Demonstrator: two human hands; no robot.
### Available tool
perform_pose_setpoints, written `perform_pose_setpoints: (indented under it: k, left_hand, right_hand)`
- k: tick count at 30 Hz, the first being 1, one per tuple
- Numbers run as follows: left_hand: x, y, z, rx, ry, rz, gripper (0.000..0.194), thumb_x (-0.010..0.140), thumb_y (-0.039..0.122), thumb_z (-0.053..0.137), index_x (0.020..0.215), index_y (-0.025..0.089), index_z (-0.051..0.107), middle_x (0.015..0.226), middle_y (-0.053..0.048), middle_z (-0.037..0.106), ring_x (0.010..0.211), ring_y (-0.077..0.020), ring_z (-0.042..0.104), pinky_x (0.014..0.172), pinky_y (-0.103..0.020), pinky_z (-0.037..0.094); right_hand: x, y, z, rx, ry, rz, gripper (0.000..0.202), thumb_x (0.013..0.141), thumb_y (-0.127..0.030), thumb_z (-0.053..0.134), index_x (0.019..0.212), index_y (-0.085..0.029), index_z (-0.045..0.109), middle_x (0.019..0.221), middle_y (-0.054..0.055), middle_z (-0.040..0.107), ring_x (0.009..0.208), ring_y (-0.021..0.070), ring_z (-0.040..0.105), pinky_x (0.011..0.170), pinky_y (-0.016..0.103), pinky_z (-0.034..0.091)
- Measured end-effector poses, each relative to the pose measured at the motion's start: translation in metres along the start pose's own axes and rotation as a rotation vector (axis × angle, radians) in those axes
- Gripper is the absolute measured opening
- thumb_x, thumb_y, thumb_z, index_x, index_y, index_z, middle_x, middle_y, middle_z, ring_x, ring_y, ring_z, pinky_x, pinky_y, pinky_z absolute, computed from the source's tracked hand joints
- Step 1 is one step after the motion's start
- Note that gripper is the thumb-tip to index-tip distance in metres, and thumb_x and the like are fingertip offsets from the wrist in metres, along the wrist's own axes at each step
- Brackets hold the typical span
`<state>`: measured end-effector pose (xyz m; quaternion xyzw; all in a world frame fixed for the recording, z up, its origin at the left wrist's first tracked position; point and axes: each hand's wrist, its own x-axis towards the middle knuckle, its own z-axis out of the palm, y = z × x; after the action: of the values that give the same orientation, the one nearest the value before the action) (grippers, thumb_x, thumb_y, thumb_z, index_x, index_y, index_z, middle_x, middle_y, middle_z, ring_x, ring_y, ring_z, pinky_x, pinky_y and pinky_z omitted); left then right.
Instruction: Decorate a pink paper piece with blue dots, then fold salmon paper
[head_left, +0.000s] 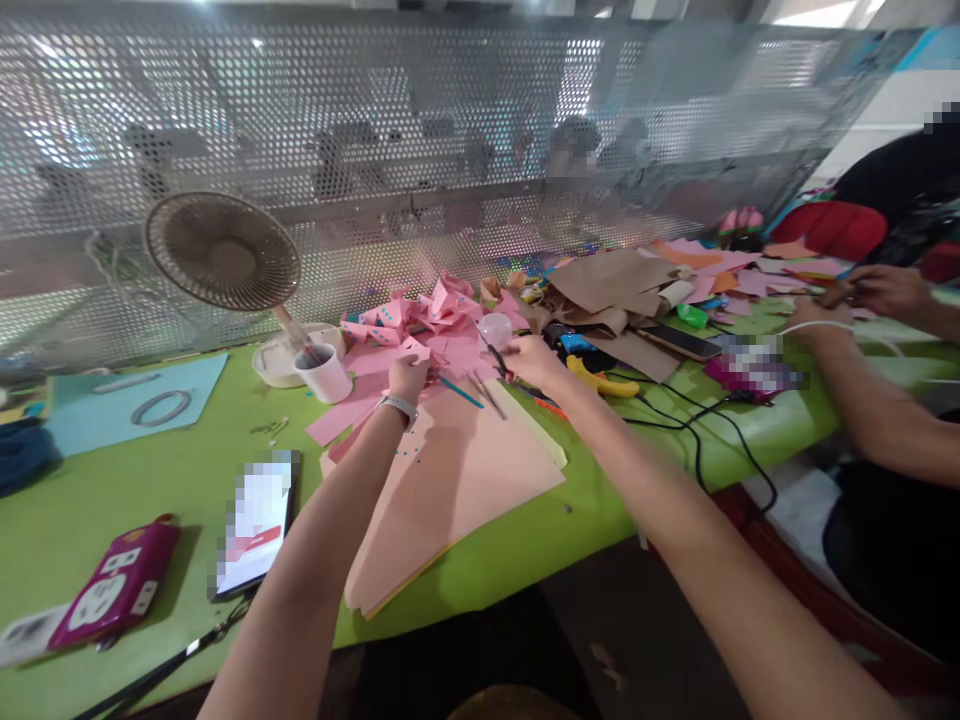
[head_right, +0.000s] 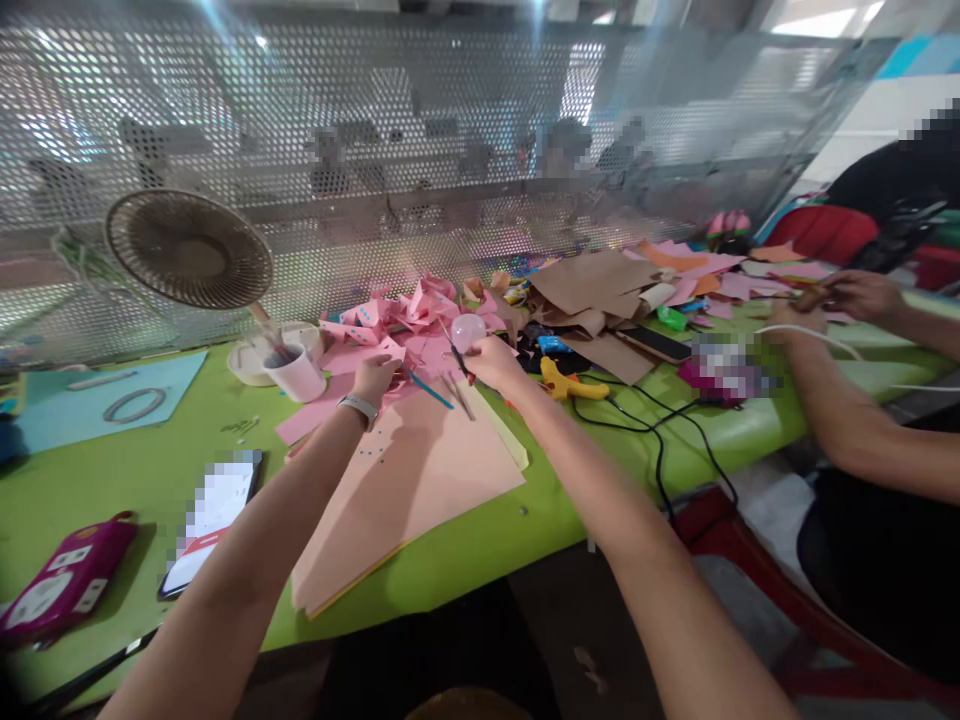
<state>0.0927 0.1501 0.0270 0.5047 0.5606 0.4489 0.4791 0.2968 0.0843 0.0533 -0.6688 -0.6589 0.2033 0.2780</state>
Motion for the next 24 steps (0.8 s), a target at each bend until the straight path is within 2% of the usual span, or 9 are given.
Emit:
perform_pose_setpoints:
  k: [2, 5, 6, 9, 11, 13, 16, 20, 24]
  left_hand:
    - [-0.015, 0.002, 0.006, 0.078, -0.026, 0.060, 0.043, 0.082, 0.019, 0.070, 0.123, 0.013, 0.060, 0.086, -0.008, 0.070, 0.079, -0.0197, 0.069, 0.068, -0.030, 0.053]
    - [-0.068, -0.005, 0.026, 0.167, -0.136, 0.161, 0.038, 0.075, 0.015, 0.071, 0.112, 0.020, 0.068, 0.091, -0.005, 0.072, 0.087, -0.0190, 0.069, 0.079, -0.028, 0.053]
    - [-0.092, -0.010, 0.036, 0.205, -0.241, 0.205, 0.034, 0.072, 0.017, 0.073, 0.106, 0.021, 0.071, 0.095, -0.005, 0.074, 0.088, -0.0203, 0.069, 0.083, -0.030, 0.054]
    - [-0.162, -0.026, 0.067, 0.500, -0.787, 0.654, 0.053, 0.076, 0.028, 0.071, 0.128, 0.020, 0.062, 0.127, -0.012, 0.066, 0.112, -0.0269, 0.064, 0.099, -0.039, 0.051]
    - [-0.194, -0.031, 0.084, 0.579, -0.914, 0.780, 0.059, 0.076, 0.031, 0.073, 0.131, 0.015, 0.058, 0.133, -0.016, 0.061, 0.117, -0.0281, 0.061, 0.101, -0.038, 0.050]
    - [-0.210, -0.031, 0.096, 0.665, -0.929, 0.814, 0.047, 0.082, 0.035, 0.069, 0.124, 0.015, 0.061, 0.125, -0.013, 0.065, 0.111, -0.0269, 0.063, 0.097, -0.037, 0.051]
    - [-0.215, -0.028, 0.105, 0.802, -0.911, 0.832, 0.028, 0.091, 0.036, 0.057, 0.109, 0.016, 0.064, 0.108, -0.010, 0.069, 0.097, -0.0245, 0.066, 0.088, -0.036, 0.053]
    - [-0.214, -0.029, 0.111, 0.866, -0.920, 0.928, 0.032, 0.090, 0.038, 0.059, 0.113, 0.015, 0.060, 0.107, -0.010, 0.067, 0.096, -0.0243, 0.066, 0.082, -0.035, 0.052]
    - [-0.216, -0.029, 0.122, 0.918, -0.834, 1.040, 0.034, 0.092, 0.046, 0.059, 0.111, 0.017, 0.060, 0.104, -0.010, 0.068, 0.097, -0.0249, 0.065, 0.079, -0.037, 0.049]
  right_hand:
    - [0.002, -0.005, -0.007, 0.195, 0.074, -0.017, 0.053, 0.085, -0.064, 0.058, 0.071, -0.014, 0.067, 0.062, 0.005, 0.067, 0.052, 0.0118, 0.059, 0.051, 0.022, 0.044]
    - [0.001, -0.014, -0.018, 0.507, 0.135, -0.076, 0.055, 0.067, -0.069, 0.072, 0.060, -0.016, 0.061, 0.052, 0.000, 0.058, 0.045, 0.0098, 0.051, 0.046, 0.022, 0.040]
    - [0.000, -0.017, -0.021, 0.565, 0.138, -0.097, 0.055, 0.063, -0.069, 0.074, 0.059, -0.016, 0.059, 0.051, -0.001, 0.057, 0.044, 0.0091, 0.050, 0.045, 0.022, 0.039]
    - [-0.003, -0.024, -0.031, 0.650, 0.177, -0.138, 0.055, 0.057, -0.068, 0.079, 0.058, -0.017, 0.057, 0.051, -0.003, 0.055, 0.044, 0.0079, 0.047, 0.043, 0.021, 0.037]
    - [-0.006, -0.029, -0.037, 0.664, 0.216, -0.155, 0.054, 0.057, -0.067, 0.080, 0.059, -0.017, 0.059, 0.053, -0.003, 0.055, 0.044, 0.0075, 0.047, 0.043, 0.021, 0.036]
    - [-0.009, -0.032, -0.041, 0.664, 0.243, -0.164, 0.054, 0.059, -0.067, 0.079, 0.061, -0.017, 0.059, 0.054, -0.003, 0.056, 0.044, 0.0073, 0.046, 0.043, 0.021, 0.036]
    - [-0.013, -0.035, -0.045, 0.654, 0.246, -0.178, 0.054, 0.061, -0.067, 0.078, 0.061, -0.017, 0.058, 0.054, -0.002, 0.055, 0.045, 0.0075, 0.047, 0.044, 0.021, 0.035]
    - [-0.019, -0.035, -0.050, 0.630, 0.223, -0.214, 0.054, 0.063, -0.067, 0.078, 0.060, -0.018, 0.054, 0.053, -0.003, 0.054, 0.045, 0.0075, 0.048, 0.044, 0.021, 0.035]
    - [-0.024, -0.034, -0.062, 0.666, 0.233, -0.245, 0.054, 0.065, -0.066, 0.077, 0.060, -0.018, 0.053, 0.054, -0.003, 0.053, 0.044, 0.0061, 0.047, 0.042, 0.020, 0.033]
